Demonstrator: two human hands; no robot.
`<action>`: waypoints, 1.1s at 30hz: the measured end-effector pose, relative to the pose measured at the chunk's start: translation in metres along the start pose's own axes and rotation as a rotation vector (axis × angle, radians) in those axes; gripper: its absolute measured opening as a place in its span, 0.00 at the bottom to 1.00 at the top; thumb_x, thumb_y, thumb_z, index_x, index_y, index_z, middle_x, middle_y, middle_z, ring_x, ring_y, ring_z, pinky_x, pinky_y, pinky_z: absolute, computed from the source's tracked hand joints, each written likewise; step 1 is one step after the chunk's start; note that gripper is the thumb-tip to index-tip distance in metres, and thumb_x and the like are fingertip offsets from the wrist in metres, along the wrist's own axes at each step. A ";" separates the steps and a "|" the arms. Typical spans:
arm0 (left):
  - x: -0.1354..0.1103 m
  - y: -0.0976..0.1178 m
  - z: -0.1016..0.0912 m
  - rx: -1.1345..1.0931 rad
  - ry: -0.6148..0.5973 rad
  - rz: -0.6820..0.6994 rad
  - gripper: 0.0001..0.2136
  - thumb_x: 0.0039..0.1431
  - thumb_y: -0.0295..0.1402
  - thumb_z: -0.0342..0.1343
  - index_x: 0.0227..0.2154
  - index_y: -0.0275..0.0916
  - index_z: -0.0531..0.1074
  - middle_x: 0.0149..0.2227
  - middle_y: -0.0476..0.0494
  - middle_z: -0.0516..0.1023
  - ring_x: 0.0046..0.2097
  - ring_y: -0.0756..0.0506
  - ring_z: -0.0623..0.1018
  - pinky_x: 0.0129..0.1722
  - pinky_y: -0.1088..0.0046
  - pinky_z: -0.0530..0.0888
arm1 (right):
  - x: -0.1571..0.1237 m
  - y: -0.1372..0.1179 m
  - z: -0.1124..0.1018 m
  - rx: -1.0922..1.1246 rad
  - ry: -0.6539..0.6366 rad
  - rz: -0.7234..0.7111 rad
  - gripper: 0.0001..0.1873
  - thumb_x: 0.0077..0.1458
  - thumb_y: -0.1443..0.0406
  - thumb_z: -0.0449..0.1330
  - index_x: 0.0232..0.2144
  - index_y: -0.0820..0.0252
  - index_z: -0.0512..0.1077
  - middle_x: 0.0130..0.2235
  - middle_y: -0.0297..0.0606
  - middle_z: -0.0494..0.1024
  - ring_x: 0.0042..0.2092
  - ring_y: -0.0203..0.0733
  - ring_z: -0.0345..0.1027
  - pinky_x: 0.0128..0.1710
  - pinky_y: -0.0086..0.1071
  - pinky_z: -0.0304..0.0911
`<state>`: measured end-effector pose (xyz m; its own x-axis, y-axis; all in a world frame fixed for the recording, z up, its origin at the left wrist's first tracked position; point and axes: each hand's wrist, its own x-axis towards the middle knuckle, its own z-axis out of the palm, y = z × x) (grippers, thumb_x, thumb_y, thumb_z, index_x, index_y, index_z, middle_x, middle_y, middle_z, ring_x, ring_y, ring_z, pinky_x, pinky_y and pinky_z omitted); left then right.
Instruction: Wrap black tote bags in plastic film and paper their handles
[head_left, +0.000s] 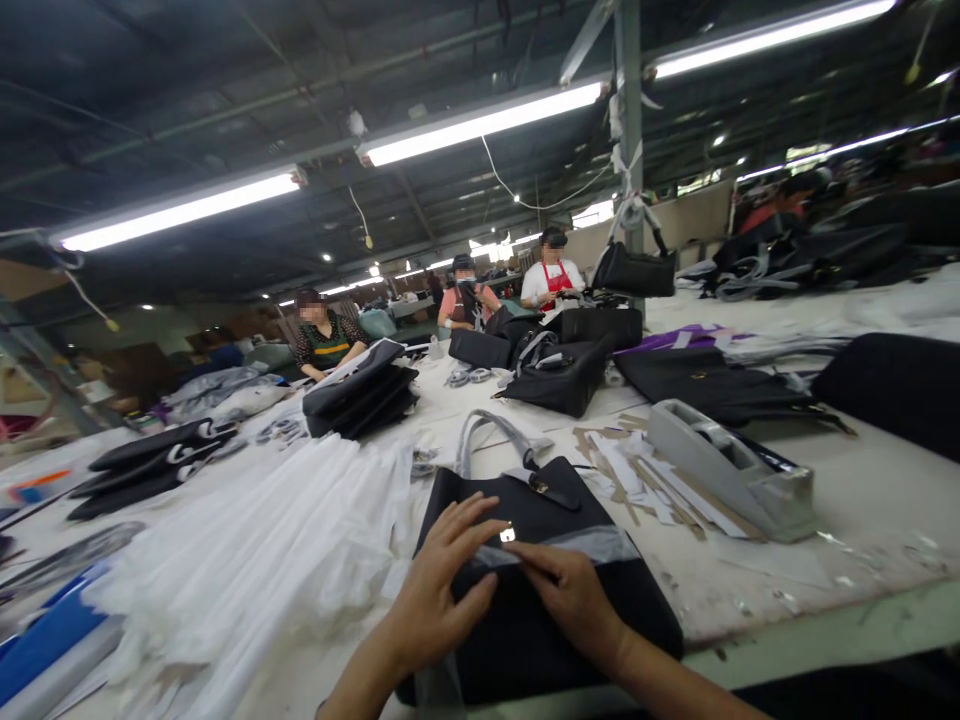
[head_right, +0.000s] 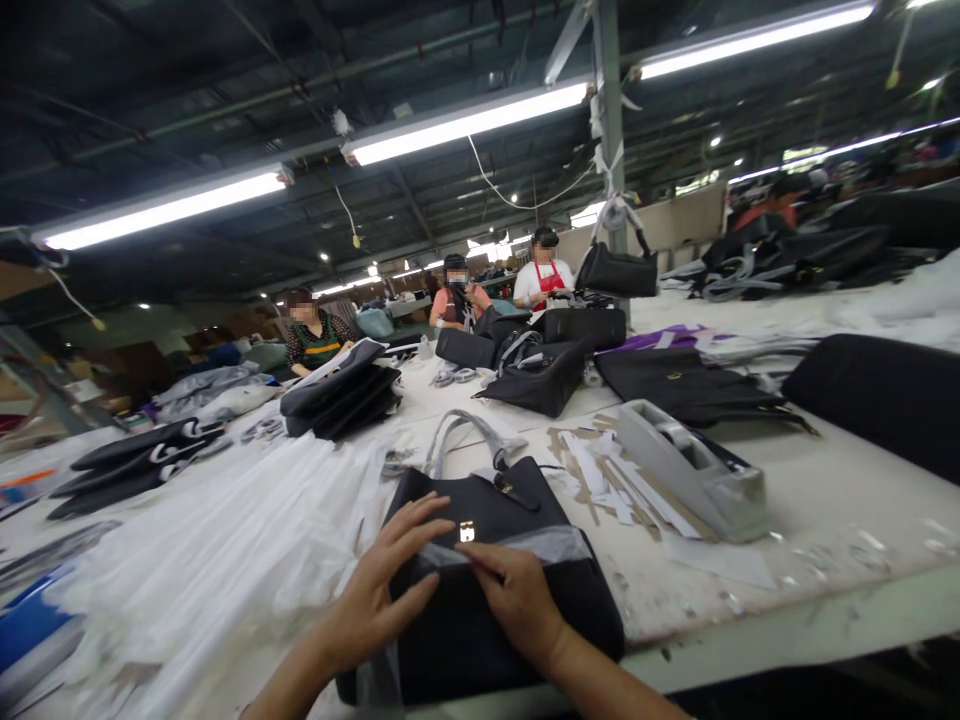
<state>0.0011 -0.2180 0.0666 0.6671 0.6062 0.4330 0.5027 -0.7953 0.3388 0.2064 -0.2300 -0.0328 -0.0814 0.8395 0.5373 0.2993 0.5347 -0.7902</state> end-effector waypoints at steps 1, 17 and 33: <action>0.001 0.006 0.001 0.046 -0.070 0.054 0.24 0.62 0.35 0.57 0.60 0.49 0.63 0.63 0.41 0.67 0.65 0.37 0.65 0.65 0.45 0.57 | 0.000 -0.001 0.000 0.000 -0.001 -0.006 0.15 0.61 0.67 0.55 0.46 0.53 0.79 0.43 0.37 0.83 0.44 0.46 0.78 0.47 0.37 0.72; -0.013 -0.034 -0.016 0.383 0.153 0.108 0.10 0.66 0.26 0.51 0.43 0.41 0.76 0.42 0.45 0.81 0.41 0.44 0.80 0.41 0.68 0.76 | -0.003 0.000 0.004 -0.048 -0.013 -0.097 0.16 0.62 0.68 0.56 0.49 0.53 0.78 0.48 0.36 0.81 0.49 0.44 0.77 0.53 0.38 0.71; -0.056 0.004 -0.021 0.558 -0.433 0.026 0.17 0.62 0.22 0.54 0.52 0.41 0.71 0.45 0.43 0.79 0.42 0.44 0.75 0.38 0.69 0.73 | -0.002 0.002 0.002 -0.171 -0.024 -0.107 0.15 0.63 0.66 0.55 0.49 0.53 0.77 0.48 0.34 0.81 0.48 0.44 0.77 0.53 0.38 0.72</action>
<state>-0.0459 -0.2554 0.0614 0.7834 0.6210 0.0244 0.6128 -0.7653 -0.1966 0.2048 -0.2304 -0.0362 -0.1434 0.7820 0.6065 0.4443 0.5985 -0.6666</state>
